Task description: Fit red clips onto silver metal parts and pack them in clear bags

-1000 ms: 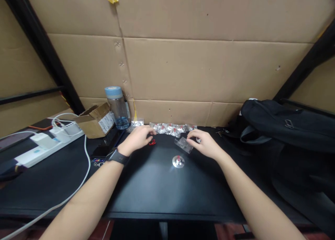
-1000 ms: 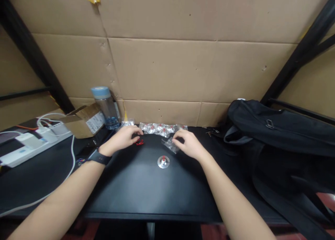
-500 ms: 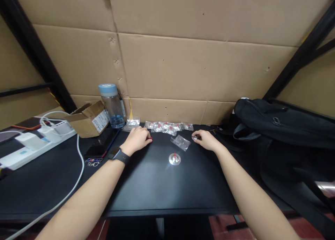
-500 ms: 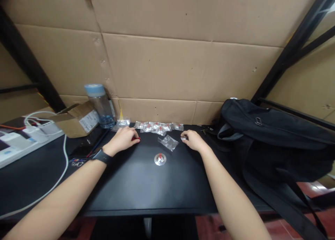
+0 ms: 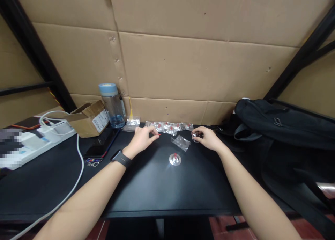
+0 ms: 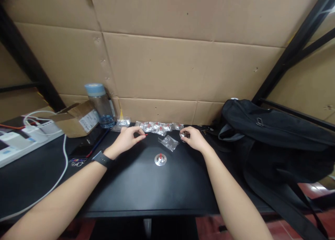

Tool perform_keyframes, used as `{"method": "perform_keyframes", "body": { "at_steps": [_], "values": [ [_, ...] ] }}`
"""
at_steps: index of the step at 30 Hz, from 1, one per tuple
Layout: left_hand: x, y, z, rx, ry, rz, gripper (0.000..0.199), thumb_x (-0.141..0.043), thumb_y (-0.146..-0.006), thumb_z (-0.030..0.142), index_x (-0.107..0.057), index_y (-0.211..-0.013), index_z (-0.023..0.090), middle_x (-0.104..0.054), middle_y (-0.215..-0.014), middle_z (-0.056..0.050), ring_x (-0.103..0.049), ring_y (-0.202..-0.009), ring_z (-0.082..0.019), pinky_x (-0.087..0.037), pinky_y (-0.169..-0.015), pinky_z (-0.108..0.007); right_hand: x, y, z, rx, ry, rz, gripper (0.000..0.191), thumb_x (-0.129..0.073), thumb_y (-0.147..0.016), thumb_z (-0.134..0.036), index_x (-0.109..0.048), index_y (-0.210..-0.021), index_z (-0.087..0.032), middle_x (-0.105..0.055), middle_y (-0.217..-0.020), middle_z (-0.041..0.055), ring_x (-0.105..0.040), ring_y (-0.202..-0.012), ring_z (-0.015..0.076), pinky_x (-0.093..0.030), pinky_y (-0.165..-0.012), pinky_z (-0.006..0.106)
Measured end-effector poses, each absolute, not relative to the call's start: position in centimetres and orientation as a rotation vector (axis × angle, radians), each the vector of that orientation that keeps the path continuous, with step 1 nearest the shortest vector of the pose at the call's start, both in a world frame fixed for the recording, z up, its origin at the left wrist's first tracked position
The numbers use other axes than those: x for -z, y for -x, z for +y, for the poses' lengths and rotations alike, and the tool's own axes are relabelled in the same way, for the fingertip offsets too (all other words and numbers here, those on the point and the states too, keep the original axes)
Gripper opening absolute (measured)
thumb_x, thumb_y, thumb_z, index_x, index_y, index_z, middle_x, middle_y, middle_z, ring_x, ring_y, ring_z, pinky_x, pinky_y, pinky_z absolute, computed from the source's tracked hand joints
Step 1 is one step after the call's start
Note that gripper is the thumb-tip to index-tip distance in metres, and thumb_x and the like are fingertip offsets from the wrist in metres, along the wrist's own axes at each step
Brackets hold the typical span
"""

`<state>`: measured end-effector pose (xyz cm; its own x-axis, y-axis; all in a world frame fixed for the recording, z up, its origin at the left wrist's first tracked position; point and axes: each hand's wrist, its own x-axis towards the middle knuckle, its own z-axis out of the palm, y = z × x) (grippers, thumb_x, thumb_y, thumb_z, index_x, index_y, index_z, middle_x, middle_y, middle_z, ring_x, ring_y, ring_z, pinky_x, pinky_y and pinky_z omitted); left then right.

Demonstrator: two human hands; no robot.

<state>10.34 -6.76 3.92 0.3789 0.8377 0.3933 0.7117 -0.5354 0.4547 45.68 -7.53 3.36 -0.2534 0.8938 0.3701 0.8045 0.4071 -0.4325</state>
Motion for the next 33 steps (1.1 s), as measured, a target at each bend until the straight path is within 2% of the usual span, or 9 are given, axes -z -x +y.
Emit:
{"method": "perform_keyframes", "body": {
  "at_steps": [5,10,13,16,19,28,33],
  "values": [
    [-4.6,-12.0,-8.5,-0.986,-2.243,1.196,0.021,-0.07,-0.084,0.047,-0.077,-0.093,0.03,-0.078,-0.098,0.003,-0.071,-0.096,-0.023,-0.047,-0.093,-0.036,-5.5,-40.5,-10.5,-0.282,1.093,-1.977,0.023,-0.068,-0.085,-0.027,-0.069,-0.108,-0.025,-0.068,-0.119,0.0077,-0.064,-0.108,0.0243,-0.053,-0.086,0.036],
    [-4.7,-13.4,-9.7,-1.092,-2.13,1.039,0.017,-0.07,-0.084,0.043,-0.078,-0.089,0.028,-0.078,-0.096,0.001,-0.07,-0.095,-0.022,-0.048,-0.096,-0.036,-5.6,-35.6,-13.1,-0.391,0.868,-1.923,0.023,-0.07,-0.086,-0.03,-0.069,-0.109,-0.027,-0.067,-0.122,0.0075,-0.06,-0.119,0.0261,-0.047,-0.104,0.043],
    [-4.6,-14.0,-10.2,-1.171,-2.092,1.006,0.012,-0.072,-0.084,0.037,-0.078,-0.084,0.026,-0.075,-0.103,-0.001,-0.068,-0.101,-0.022,-0.047,-0.1,-0.038,-5.3,-34.5,-13.7,-0.433,0.827,-1.9,0.026,-0.072,-0.085,-0.028,-0.068,-0.111,-0.027,-0.067,-0.12,0.0071,-0.06,-0.119,0.0261,-0.047,-0.104,0.043],
    [-4.6,-14.2,-10.5,-1.231,-2.09,1.04,0.008,-0.072,-0.084,0.033,-0.078,-0.084,0.027,-0.07,-0.112,-0.003,-0.063,-0.111,-0.023,-0.045,-0.103,-0.041,-5.1,-34.2,-13.8,-0.466,0.825,-1.895,0.03,-0.073,-0.084,-0.027,-0.067,-0.113,-0.028,-0.067,-0.119,0.0074,-0.06,-0.116,0.0263,-0.051,-0.097,0.041],
    [-4.6,-14.3,-10.6,-1.225,-2.119,1.033,0.009,-0.071,-0.085,0.032,-0.079,-0.086,0.028,-0.069,-0.113,-0.003,-0.061,-0.112,-0.023,-0.044,-0.103,-0.042,-5.0,-34.3,-13.8,-0.487,0.836,-1.875,0.031,-0.073,-0.084,-0.028,-0.066,-0.114,-0.027,-0.067,-0.119,0.008,-0.06,-0.116,0.0265,-0.054,-0.091,0.039],
    [-4.5,-14.8,-11.3,-1.252,-2.246,1.185,0.012,-0.067,-0.088,0.031,-0.078,-0.085,0.027,-0.066,-0.114,-0.004,-0.056,-0.117,-0.027,-0.04,-0.098,-0.044,-4.5,-34.4,-13.7,-0.6,0.833,-1.811,0.027,-0.077,-0.081,-0.029,-0.065,-0.105,-0.027,-0.065,-0.12,0.0077,-0.061,-0.117,0.0256,-0.05,-0.102,0.043],
    [-4.7,-14.9,-11.9,-1.272,-2.409,1.318,0.012,-0.066,-0.088,0.029,-0.077,-0.084,0.027,-0.065,-0.115,-0.005,-0.053,-0.117,-0.028,-0.034,-0.095,-0.045,-4.2,-33.9,-13.7,-0.649,0.844,-1.757,0.017,-0.076,-0.081,-0.029,-0.064,-0.092,-0.024,-0.065,-0.12,0.0078,-0.062,-0.116,0.0248,-0.048,-0.104,0.043]
  ]
}}
